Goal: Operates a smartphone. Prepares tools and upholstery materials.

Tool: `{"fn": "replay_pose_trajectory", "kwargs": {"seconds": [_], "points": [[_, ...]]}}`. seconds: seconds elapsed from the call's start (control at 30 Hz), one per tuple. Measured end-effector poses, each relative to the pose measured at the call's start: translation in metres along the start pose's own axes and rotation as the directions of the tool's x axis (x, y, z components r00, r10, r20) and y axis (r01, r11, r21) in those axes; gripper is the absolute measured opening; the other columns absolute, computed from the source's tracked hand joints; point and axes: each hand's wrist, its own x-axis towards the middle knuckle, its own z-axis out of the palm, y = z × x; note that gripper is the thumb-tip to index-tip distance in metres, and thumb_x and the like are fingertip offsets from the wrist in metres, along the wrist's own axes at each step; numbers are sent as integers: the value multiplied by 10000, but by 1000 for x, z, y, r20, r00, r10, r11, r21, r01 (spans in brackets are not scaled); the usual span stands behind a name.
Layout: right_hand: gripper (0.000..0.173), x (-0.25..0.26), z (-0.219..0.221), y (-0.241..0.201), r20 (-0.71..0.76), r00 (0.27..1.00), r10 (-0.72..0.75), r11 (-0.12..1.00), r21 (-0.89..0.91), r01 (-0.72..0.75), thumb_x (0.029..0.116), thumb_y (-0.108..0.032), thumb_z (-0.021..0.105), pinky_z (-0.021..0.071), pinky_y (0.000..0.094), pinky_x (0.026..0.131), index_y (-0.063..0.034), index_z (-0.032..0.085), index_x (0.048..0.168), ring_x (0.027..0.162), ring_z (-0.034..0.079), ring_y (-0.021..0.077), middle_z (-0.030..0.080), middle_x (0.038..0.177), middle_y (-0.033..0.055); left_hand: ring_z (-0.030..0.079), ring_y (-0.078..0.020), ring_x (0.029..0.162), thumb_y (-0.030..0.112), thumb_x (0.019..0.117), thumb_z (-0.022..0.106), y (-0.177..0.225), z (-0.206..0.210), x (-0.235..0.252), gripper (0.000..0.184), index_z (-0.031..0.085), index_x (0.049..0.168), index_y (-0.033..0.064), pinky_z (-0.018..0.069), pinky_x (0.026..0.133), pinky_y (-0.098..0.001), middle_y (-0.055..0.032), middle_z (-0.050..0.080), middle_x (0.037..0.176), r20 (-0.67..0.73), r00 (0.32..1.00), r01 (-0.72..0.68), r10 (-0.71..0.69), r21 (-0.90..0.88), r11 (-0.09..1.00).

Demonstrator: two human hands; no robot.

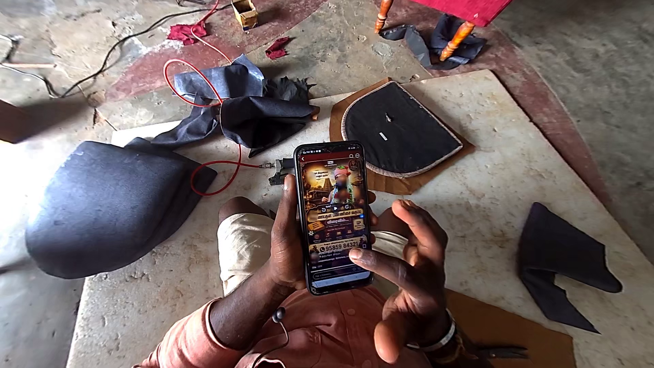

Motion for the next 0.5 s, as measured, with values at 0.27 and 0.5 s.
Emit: {"fn": "replay_pose_trajectory", "kwargs": {"seconds": [0.27,0.5], "points": [[772,1,0,1,4,1000,0,1000,23,0,833,-918,373,244,520,1235,-369,693,1272,1553,191,309,313,1650,18,664,-341,1132,742,959,408,0,0,2,781,576,1389,113,563,944,-502,-211,626,1305,-1,1000,0,0,7,1000],[777,4,0,3,-5,1000,-9,999,35,9,822,-921,393,265,514,1226,-364,694,1273,1546,212,307,323,1643,16,658,-355,1139,730,972,388,2,-1,3,760,562,1400,127,564,930,-522,-220,621,1301,-28,999,-16,16,2,1000]]}}
